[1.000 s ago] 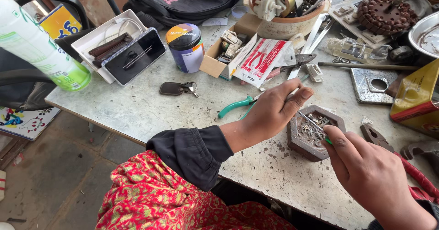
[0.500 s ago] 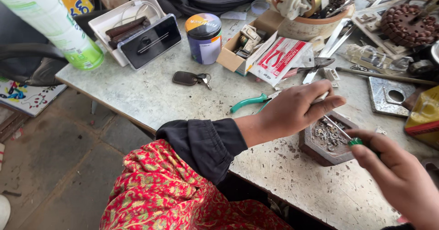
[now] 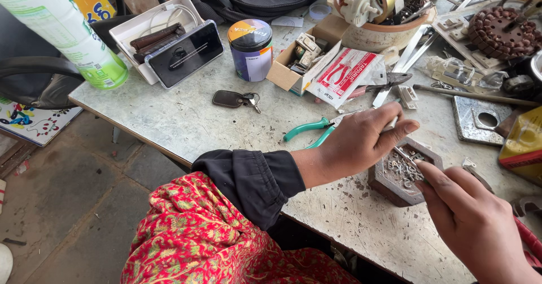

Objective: The person uses a screwdriver to adjust small metal contacts inside a white plastic electrical component, repeatedly picking it up, manipulating the internal parts, and placing it back on a hexagonal holder. A smartphone on the table plays a video throughout.

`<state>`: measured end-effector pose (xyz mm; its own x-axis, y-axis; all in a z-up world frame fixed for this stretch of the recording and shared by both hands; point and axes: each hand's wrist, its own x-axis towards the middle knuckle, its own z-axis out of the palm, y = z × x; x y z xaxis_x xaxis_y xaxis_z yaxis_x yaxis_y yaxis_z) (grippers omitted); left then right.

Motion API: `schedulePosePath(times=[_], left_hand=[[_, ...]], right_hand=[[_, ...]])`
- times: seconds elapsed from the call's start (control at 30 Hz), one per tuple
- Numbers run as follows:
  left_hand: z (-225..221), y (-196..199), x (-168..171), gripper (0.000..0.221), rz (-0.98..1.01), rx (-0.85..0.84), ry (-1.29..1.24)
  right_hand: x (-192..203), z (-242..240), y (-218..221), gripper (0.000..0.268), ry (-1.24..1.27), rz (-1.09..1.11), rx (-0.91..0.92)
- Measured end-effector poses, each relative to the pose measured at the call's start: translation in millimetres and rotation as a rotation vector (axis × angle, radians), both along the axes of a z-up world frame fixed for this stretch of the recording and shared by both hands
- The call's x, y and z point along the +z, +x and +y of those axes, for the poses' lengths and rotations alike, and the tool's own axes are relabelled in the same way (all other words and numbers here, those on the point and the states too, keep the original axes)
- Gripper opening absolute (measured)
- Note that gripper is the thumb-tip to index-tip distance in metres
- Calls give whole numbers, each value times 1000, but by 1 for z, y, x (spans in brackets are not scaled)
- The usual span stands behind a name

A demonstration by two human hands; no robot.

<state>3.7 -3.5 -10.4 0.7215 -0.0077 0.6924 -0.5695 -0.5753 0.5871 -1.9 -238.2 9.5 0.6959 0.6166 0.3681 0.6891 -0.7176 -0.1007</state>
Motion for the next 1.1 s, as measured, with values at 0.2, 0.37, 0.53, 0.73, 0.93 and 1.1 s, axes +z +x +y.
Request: schedulePosePath(times=[0.2, 0.37, 0.53, 0.73, 0.93, 1.1], left_hand=[[17, 14, 3, 27, -57, -125, 24], [122, 7, 17, 23, -208, 425, -246], [210, -39, 0, 27, -124, 1077, 18], [235, -25, -25, 51, 288, 1257, 149], [252, -24, -33, 56, 487, 1294, 102], [257, -28, -30, 57, 544, 1286, 102]], right_hand=[[30, 7, -6, 26, 100, -128, 18], [35, -4, -1, 23, 255, -127, -37], [32, -12, 5, 25, 269, -96, -108], [29, -12, 2, 24, 282, -101, -23], [26, -17, 4, 23, 300, -113, 5], [25, -19, 5, 23, 297, -91, -9]])
